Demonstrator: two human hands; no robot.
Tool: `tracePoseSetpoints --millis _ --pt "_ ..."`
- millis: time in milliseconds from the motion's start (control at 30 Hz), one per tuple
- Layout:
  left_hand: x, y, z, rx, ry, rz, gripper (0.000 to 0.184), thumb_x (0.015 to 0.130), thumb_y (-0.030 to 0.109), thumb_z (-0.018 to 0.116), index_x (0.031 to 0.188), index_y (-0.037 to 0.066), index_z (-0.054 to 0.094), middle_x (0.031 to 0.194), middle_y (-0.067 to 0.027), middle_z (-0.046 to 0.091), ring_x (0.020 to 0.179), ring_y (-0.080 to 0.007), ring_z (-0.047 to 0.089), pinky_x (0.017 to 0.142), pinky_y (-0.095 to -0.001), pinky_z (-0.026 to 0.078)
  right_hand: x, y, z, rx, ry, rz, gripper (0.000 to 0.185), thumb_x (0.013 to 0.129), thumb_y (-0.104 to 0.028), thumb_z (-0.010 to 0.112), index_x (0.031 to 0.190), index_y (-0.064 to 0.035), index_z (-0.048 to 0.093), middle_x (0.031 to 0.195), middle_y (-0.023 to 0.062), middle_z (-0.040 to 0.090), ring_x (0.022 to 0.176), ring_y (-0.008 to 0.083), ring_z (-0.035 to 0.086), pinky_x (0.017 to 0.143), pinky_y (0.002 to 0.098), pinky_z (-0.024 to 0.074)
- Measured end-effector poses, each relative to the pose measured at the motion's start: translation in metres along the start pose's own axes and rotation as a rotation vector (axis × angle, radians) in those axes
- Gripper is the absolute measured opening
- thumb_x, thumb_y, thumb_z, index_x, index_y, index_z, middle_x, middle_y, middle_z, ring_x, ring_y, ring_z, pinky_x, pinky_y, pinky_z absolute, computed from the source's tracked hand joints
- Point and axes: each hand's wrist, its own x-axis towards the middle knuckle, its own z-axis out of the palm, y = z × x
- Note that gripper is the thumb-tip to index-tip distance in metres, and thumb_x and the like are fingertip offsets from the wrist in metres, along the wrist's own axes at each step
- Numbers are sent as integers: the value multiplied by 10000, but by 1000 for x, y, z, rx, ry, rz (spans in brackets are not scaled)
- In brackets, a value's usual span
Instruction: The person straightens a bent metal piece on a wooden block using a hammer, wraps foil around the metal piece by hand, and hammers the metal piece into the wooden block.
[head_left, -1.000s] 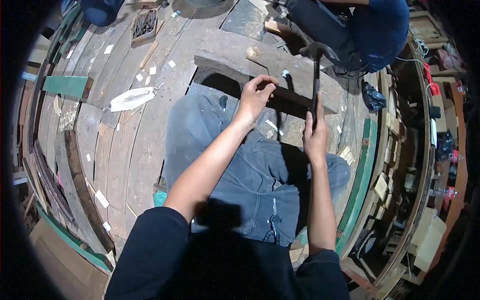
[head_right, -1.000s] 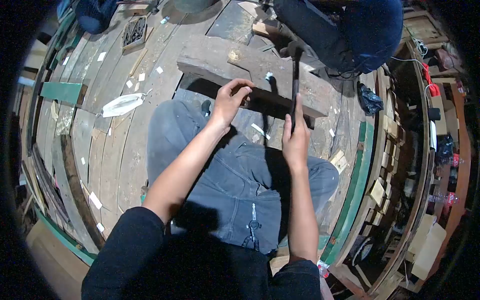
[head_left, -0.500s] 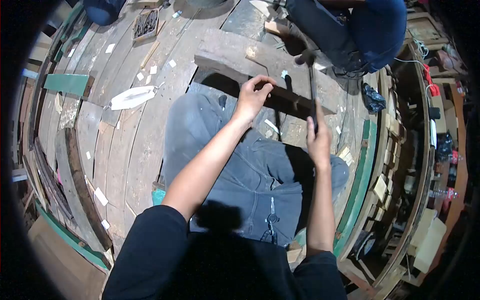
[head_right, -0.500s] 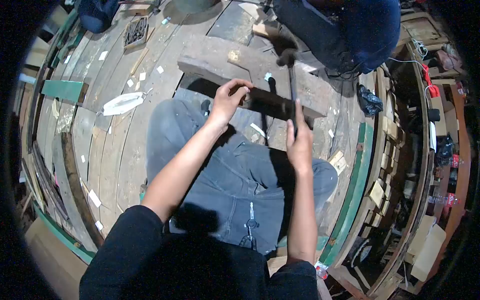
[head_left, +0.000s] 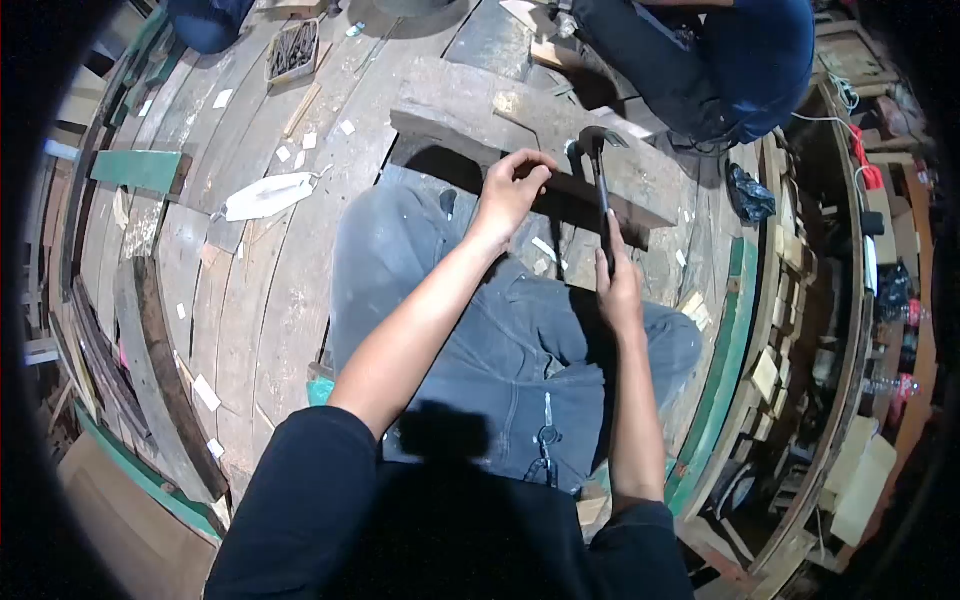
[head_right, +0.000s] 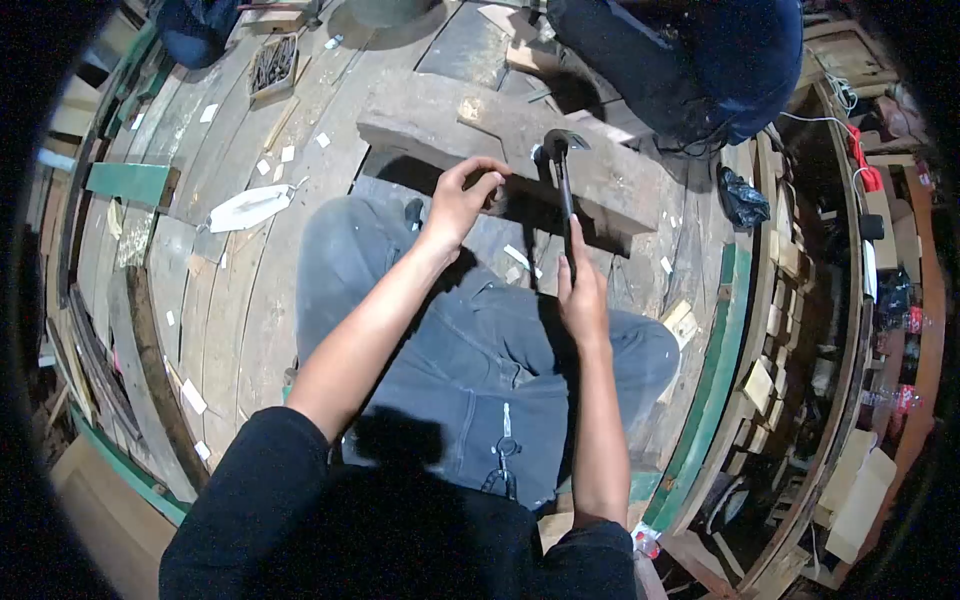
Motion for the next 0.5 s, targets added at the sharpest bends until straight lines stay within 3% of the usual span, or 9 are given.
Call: tracePoseSetpoints --millis 100,200,300,400,433,500 --pt "-1 -1 -2 28 -6 24 120 920 85 591 969 23 681 851 7 639 752 -55 553 669 -211 439 7 -27 -25 -106 14 54 604 954 -60 522 1506 -217 332 1128 307 606 1022 458 614 808 484 489" --pt "0 3 0 20 -21 11 119 922 81 586 968 24 681 855 11 635 756 -57 553 676 -211 440 9 -39 -36 -51 125 -82 591 964 -76 516 1509 -209 329 1175 299 595 1046 474 591 817 496 484" --pt "2 2 3 -19 -26 -36 115 919 73 588 973 29 680 854 13 634 763 -54 550 693 -208 436 11 -28 -24 -91 116 -41 609 957 -61 521 1512 -212 320 1188 307 587 1018 479 599 801 495 487" --pt "3 -1 2 -19 -25 -3 113 916 73 591 975 34 680 844 18 629 756 -48 543 686 -205 431 4 -1 0 -68 -80 -10 735 904 -7 534 1531 -267 254 1104 306 614 896 465 632 752 507 481" --pt "2 -3 2 -24 -21 0 113 915 73 593 974 34 680 841 19 628 751 -48 541 681 -205 431 0 1 5 -113 -80 -13 764 891 -1 533 1534 -284 234 1023 294 631 877 463 635 744 507 480" --pt "3 -4 1 -32 -17 13 111 914 74 595 973 34 680 836 22 625 743 -46 537 671 -206 429 2 1 2 -91 -104 -12 753 900 -9 541 1534 -280 237 1012 296 632 882 461 636 746 500 484"
